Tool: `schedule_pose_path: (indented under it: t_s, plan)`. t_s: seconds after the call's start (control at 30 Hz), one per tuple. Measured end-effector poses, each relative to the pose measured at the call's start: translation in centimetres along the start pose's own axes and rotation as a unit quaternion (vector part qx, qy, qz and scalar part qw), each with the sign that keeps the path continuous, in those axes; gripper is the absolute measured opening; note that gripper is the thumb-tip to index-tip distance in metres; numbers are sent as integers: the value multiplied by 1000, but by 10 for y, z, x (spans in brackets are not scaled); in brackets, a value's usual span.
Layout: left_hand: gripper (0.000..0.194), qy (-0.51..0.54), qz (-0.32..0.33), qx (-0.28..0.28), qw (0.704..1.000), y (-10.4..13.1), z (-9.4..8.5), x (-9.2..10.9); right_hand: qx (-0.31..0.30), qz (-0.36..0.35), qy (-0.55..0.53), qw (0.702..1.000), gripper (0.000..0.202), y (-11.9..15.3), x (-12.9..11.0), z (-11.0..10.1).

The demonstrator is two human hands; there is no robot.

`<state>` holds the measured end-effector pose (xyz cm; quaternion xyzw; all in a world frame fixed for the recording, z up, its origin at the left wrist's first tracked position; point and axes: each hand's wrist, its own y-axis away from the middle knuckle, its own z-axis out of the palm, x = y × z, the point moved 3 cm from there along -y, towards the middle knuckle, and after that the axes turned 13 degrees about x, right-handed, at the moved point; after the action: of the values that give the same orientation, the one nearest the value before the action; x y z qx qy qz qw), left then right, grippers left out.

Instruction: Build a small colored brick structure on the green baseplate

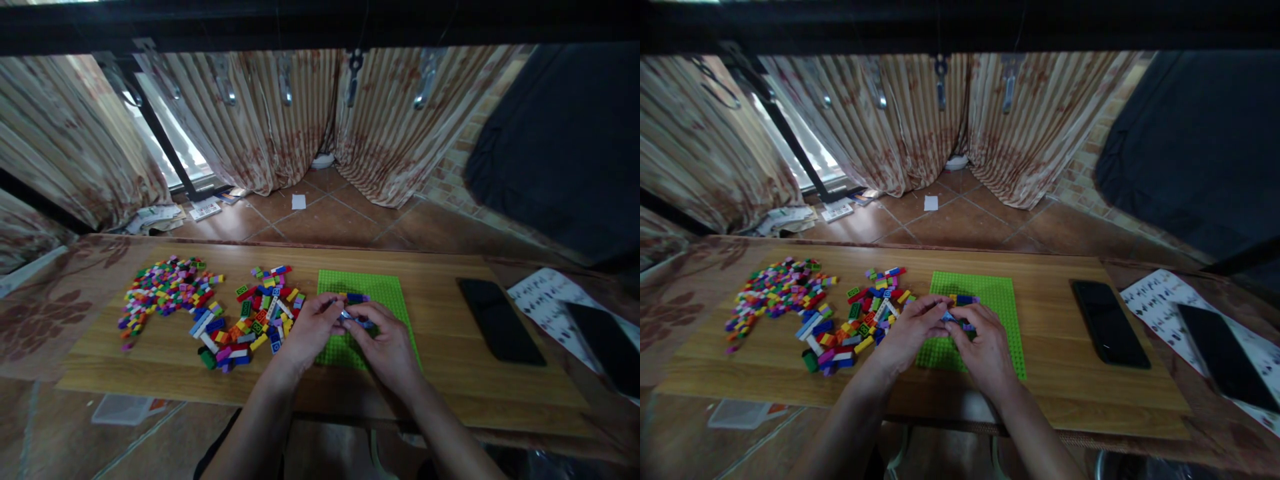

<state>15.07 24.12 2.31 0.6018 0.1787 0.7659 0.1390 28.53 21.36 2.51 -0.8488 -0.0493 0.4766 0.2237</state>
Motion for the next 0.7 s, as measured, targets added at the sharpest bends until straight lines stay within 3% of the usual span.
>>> schedule_pose_path:
  t_s: [0.5, 0.7]
  plan:
    - [21, 25, 12, -13, 1000, 1, 0, 1, -9, -6, 19, 1000, 14, 2, -1, 4]
    - [22, 9, 41, -10, 999, 1, -12, 8, -7, -50, 33, 998, 13, 1, -10, 20]
